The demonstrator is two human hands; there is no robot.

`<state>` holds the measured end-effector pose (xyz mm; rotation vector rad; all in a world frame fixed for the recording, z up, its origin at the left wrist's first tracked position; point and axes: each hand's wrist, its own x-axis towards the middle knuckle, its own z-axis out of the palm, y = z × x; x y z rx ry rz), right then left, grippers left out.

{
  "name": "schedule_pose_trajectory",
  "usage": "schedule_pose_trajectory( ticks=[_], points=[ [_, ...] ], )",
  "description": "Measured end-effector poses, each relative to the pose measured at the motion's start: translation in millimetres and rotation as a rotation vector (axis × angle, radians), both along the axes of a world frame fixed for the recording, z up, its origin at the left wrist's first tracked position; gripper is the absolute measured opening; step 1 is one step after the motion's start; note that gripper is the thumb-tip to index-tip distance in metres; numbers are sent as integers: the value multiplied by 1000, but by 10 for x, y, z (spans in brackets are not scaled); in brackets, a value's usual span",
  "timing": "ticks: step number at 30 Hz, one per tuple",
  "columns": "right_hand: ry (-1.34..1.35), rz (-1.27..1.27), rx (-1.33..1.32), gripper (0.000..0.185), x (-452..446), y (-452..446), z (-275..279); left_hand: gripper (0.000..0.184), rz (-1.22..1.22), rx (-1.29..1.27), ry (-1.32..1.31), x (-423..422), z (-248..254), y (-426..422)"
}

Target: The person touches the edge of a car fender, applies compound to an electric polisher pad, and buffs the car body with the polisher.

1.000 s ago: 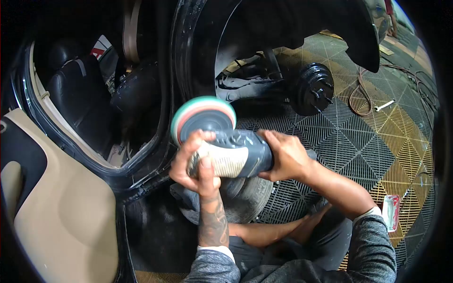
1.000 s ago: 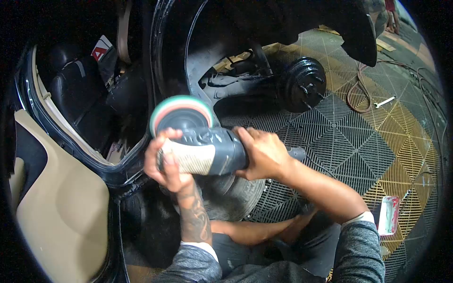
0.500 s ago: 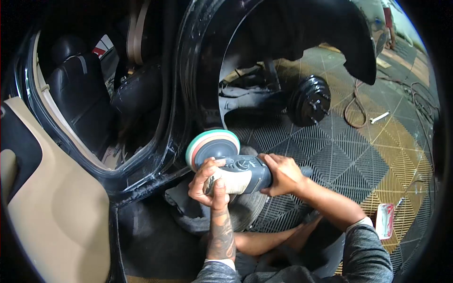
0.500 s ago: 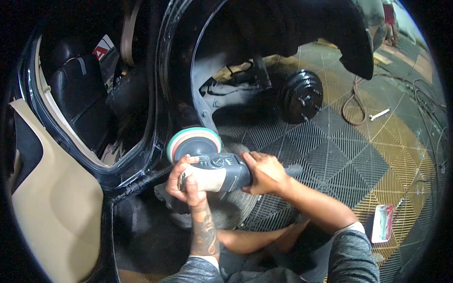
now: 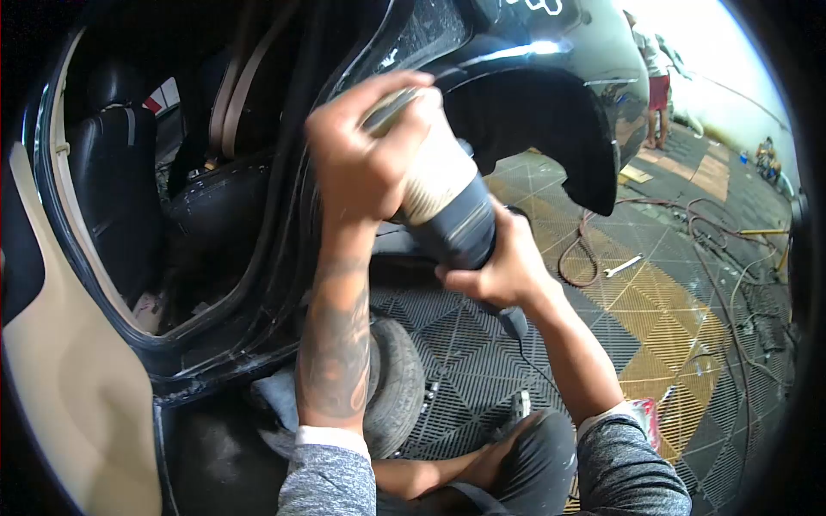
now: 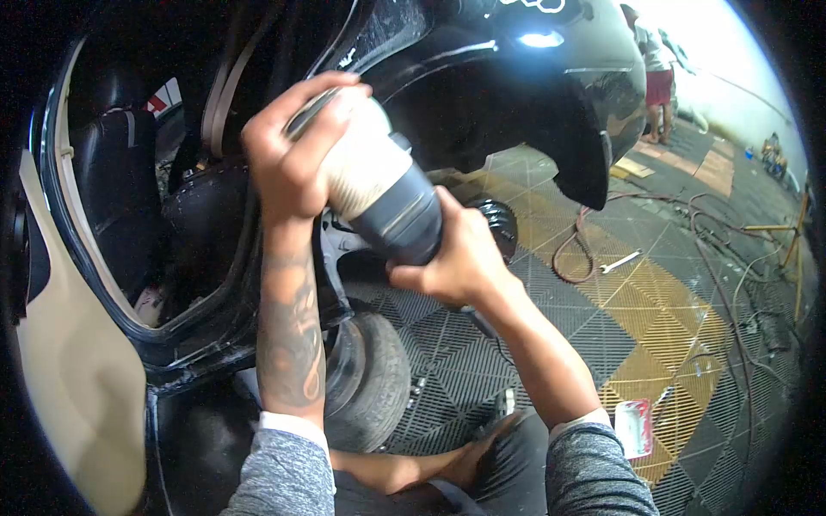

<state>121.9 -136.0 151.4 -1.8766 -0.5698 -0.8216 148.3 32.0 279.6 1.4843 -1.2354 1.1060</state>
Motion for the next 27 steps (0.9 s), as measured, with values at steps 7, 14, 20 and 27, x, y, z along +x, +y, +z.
schedule_pose_trajectory(
  ticks=[7,14,20,27],
  points=[
    [133,-136,214,58,-16,-636,486,29,-106,25,100,432,681,-1175],
    [183,-284,230,80,238,-1271,467,36,-260,4,84,765,733,-1692],
    [183,-327,111,91,76,-772,457,30,-111,-134,165,477,616,-1084],
    [226,-150,-112,75,-195,-90,366,24,-154,-305,53,75,30,-157]
  ],
)
